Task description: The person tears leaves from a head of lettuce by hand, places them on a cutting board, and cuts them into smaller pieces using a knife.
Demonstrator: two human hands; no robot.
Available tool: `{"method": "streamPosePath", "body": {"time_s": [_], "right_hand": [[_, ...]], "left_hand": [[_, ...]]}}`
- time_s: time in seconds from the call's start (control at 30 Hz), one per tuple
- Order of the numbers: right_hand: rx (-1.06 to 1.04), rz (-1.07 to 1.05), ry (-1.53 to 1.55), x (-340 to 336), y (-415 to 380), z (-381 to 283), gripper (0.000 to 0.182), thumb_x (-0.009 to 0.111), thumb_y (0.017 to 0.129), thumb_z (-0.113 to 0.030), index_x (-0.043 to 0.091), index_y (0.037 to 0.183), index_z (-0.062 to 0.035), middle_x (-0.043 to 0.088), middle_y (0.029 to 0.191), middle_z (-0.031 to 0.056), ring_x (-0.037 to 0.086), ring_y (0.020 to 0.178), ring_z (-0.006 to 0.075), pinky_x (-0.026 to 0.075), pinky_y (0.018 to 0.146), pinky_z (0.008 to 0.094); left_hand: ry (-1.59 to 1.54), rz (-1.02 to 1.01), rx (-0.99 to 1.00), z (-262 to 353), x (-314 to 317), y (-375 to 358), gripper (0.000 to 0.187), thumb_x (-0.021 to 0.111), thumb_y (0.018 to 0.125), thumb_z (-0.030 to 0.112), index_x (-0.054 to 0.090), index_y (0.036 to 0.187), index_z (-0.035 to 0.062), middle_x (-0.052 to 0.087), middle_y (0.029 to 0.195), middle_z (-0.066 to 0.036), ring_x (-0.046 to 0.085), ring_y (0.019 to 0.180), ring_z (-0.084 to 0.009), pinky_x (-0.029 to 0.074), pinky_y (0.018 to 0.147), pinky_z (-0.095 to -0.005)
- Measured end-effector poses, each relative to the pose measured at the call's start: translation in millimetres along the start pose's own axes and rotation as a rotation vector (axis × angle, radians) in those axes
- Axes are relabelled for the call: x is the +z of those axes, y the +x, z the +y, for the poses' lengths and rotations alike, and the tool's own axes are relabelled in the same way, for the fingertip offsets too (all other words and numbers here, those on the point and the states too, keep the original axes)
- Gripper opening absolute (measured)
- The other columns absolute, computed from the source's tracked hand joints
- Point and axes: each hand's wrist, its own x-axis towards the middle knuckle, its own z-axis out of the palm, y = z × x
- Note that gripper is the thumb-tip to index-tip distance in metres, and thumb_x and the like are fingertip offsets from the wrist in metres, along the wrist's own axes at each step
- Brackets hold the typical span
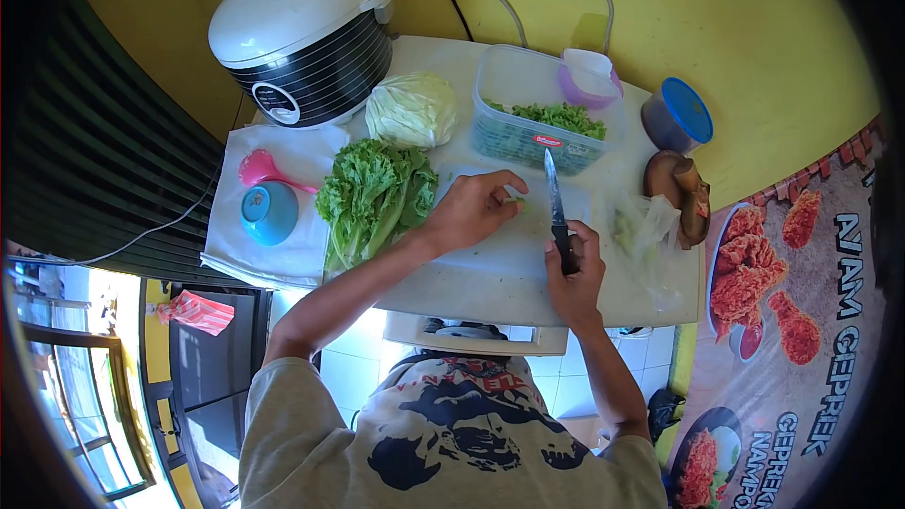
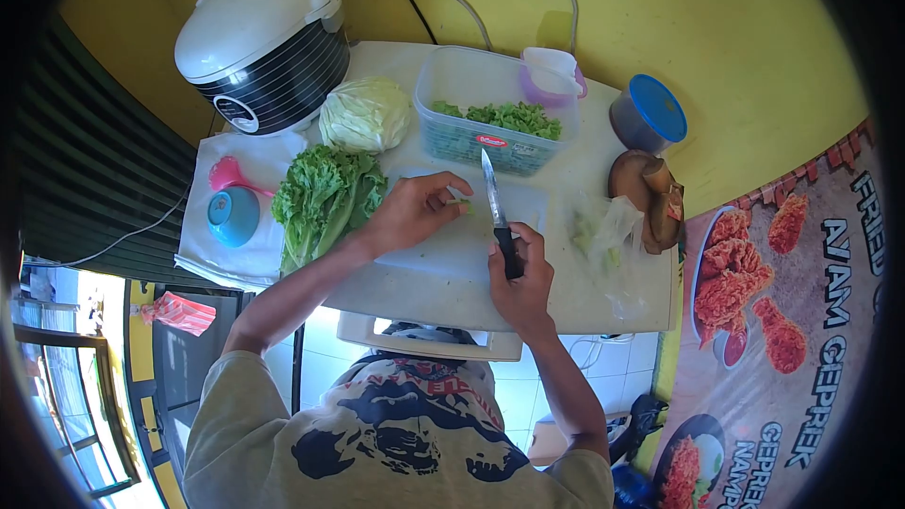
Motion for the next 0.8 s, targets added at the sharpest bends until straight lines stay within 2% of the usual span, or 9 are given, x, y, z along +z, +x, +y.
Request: {"method": "streamPosePath", "body": {"time_s": [0.07, 0.17, 0.27, 0.37, 0.43, 0.53, 0.63, 0.73, 0.8], "right_hand": [[-0.043, -0.004, 0.017, 7, 4, -3, 0.036, 0.076, 0.095, -0.007, 0.057, 0.125, -0.0004, 0.067, 0.082, 0.0043, 0.056, 0.066, 0.0061, 0.046, 0.061, 0.0229], [0.058, -0.099, -0.053, 11, 12, -23, 0.04, 0.083, 0.088, -0.009, 0.06, 0.119, -0.0001, 0.069, 0.087, 0.0051, 0.061, 0.069, 0.0078, 0.048, 0.063, 0.0235], [-0.276, -0.01, -0.091, 24, 25, -27, 0.038, 0.086, 0.085, -0.009, 0.063, 0.114, -0.0015, 0.07, 0.089, 0.0066, 0.063, 0.07, 0.0103, 0.05, 0.063, 0.0256], [-0.335, -0.044, -0.12, 28, 31, -27, 0.032, 0.086, 0.084, -0.007, 0.065, 0.108, -0.003, 0.068, 0.09, 0.009, 0.062, 0.069, 0.0127, 0.049, 0.06, 0.029], [-0.237, -0.091, -0.126, 27, 28, -22, 0.027, 0.085, 0.085, -0.007, 0.067, 0.104, -0.0031, 0.065, 0.082, 0.0086, 0.06, 0.066, 0.0122, 0.047, 0.058, 0.0294], [-0.077, -0.137, -0.075, 25, 24, -18, 0.019, 0.083, 0.089, -0.008, 0.068, 0.099, -0.0019, 0.06, 0.07, 0.004, 0.055, 0.06, 0.0091, 0.044, 0.055, 0.0284], [0.144, -0.163, 0.102, 26, 26, -27, 0.015, 0.079, 0.094, -0.01, 0.068, 0.095, -0.0007, 0.055, 0.064, -0.0026, 0.049, 0.058, 0.0043, 0.039, 0.053, 0.0256], [0.296, -0.175, 0.268, 26, 30, -40, 0.014, 0.076, 0.097, -0.012, 0.069, 0.094, -0.0003, 0.054, 0.066, -0.0067, 0.044, 0.06, 0.0006, 0.036, 0.053, 0.0233], [0.303, -0.164, 0.294, 27, 33, -40, 0.014, 0.076, 0.098, -0.012, 0.069, 0.094, -0.0001, 0.055, 0.067, -0.0074, 0.044, 0.061, 0.0, 0.035, 0.053, 0.0229]], "left_hand": [[-0.118, -0.012, -0.015, -6, 1, -6, 0.022, 0.07, 0.098, 0.017, 0.074, 0.112, -0.0004, 0.074, 0.083, -0.014, 0.071, 0.073, -0.0204, 0.057, 0.072, -0.0353], [-0.338, -0.054, -0.079, -14, 3, -15, 0.029, 0.065, 0.103, 0.021, 0.074, 0.115, -0.0033, 0.077, 0.094, -0.014, 0.071, 0.082, -0.0164, 0.058, 0.078, -0.0328], [-0.518, -0.067, -0.126, -14, 2, -20, 0.041, 0.058, 0.109, 0.028, 0.072, 0.117, -0.0095, 0.077, 0.102, -0.016, 0.072, 0.09, -0.0179, 0.058, 0.085, -0.0324], [-0.62, -0.074, -0.252, -3, -6, -27, 0.053, 0.054, 0.111, 0.036, 0.069, 0.119, -0.0142, 0.076, 0.105, -0.02, 0.073, 0.094, -0.0197, 0.057, 0.089, -0.0325], [-0.69, -0.072, -0.237, -4, -7, -30, 0.061, 0.052, 0.111, 0.042, 0.066, 0.121, -0.0165, 0.075, 0.104, -0.023, 0.073, 0.094, -0.0199, 0.057, 0.091, -0.0327], [-0.739, -0.087, -0.131, -9, -12, -34, 0.057, 0.055, 0.11, 0.041, 0.065, 0.128, -0.0123, 0.076, 0.107, -0.019, 0.072, 0.093, -0.0202, 0.056, 0.091, -0.0322], [-0.253, 0.074, -0.047, 5, -6, -43, 0.047, 0.064, 0.107, 0.034, 0.066, 0.132, -0.0059, 0.077, 0.103, -0.012, 0.071, 0.091, -0.0175, 0.055, 0.09, -0.0305], [-0.507, 0.006, -0.011, -8, 5, -44, 0.034, 0.071, 0.102, 0.024, 0.071, 0.126, -0.0008, 0.077, 0.096, -0.007, 0.068, 0.089, -0.0147, 0.054, 0.085, -0.0291], [-0.495, -0.026, -0.097, -16, -1, -44, 0.028, 0.073, 0.1, 0.02, 0.074, 0.121, 0.0001, 0.076, 0.09, -0.005, 0.067, 0.084, -0.0122, 0.054, 0.079, -0.0291]]}}
